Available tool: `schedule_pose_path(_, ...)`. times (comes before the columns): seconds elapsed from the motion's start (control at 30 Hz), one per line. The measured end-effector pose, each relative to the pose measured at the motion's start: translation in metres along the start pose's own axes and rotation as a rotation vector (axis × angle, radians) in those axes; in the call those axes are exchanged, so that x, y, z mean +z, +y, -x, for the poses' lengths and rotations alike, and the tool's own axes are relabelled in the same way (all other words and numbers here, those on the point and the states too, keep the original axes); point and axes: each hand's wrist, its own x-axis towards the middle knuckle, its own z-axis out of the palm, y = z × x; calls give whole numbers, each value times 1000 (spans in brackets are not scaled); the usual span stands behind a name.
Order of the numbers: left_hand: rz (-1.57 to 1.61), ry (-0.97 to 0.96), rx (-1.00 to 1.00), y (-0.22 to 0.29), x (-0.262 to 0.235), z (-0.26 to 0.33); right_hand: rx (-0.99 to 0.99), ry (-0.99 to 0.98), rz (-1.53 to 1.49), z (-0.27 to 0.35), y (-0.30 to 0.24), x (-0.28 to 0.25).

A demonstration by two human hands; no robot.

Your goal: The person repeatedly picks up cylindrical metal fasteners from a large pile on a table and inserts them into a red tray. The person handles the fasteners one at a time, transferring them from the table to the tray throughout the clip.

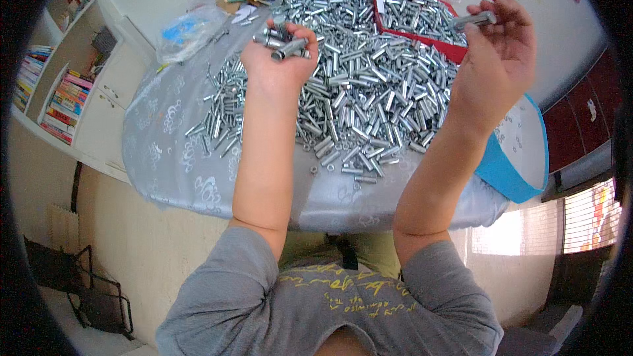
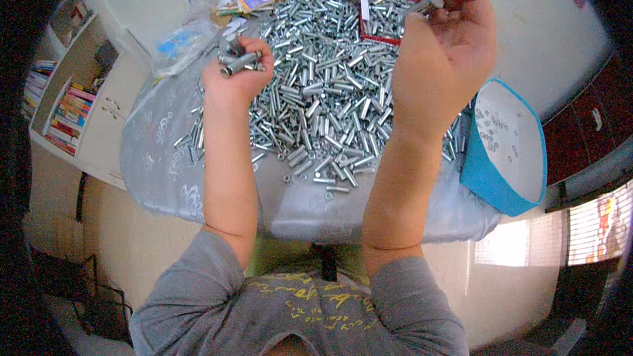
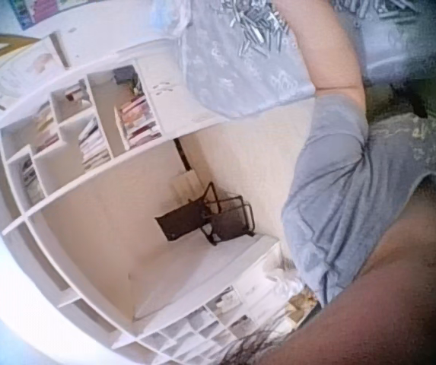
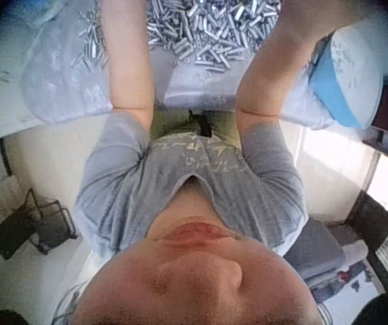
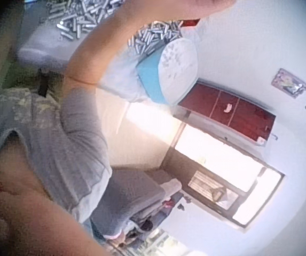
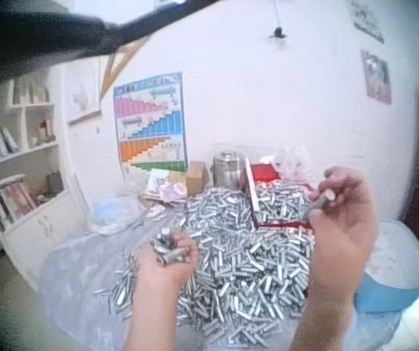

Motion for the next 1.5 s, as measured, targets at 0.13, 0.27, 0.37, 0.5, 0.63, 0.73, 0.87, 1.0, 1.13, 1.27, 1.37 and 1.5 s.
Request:
schedule_pose_path(0.13, 40, 7, 26, 1, 4, -15, 47, 7, -52, 1, 27, 3)
schedule_pose_path(0.27, 72, -63, 57, 3, 14, -35, 362, 31, -334, 5, 55, -3)
schedule_pose_path(0.37, 149, -75, 52, 1, 9, -37, 651, 190, -730, 2, 65, 1)
schedule_pose_path(0.5, 222, -9, 42, 0, -5, -49, 891, 486, -966, 11, 106, -8)
schedule_pose_path(0.63, 243, -4, 36, 5, -8, -57, 1230, 888, -1001, 16, 144, -20)
schedule_pose_path(0.73, 227, -3, 45, 7, -2, -50, 1383, 1030, -1314, 20, 158, -31)
schedule_pose_path(0.87, 219, -78, 27, 9, -1, -47, 1316, 938, -1063, 20, 163, -25)
schedule_pose_path(1.0, 169, -85, 65, 10, 2, -45, 1284, 582, -1048, 16, 152, -25)
schedule_pose_path(1.13, 157, -92, 53, 11, 1, -47, 1170, 146, -878, 13, 122, -15)
schedule_pose_path(1.27, 167, -90, 51, 10, 1, -51, 1152, -131, -629, 15, 102, -6)
schedule_pose_path(1.37, 135, -37, 107, 4, 4, -51, 1151, -82, -438, 18, 104, 5)
schedule_pose_path(1.5, 126, -92, 44, 0, 1, -54, 708, -103, 308, 24, 128, 2)
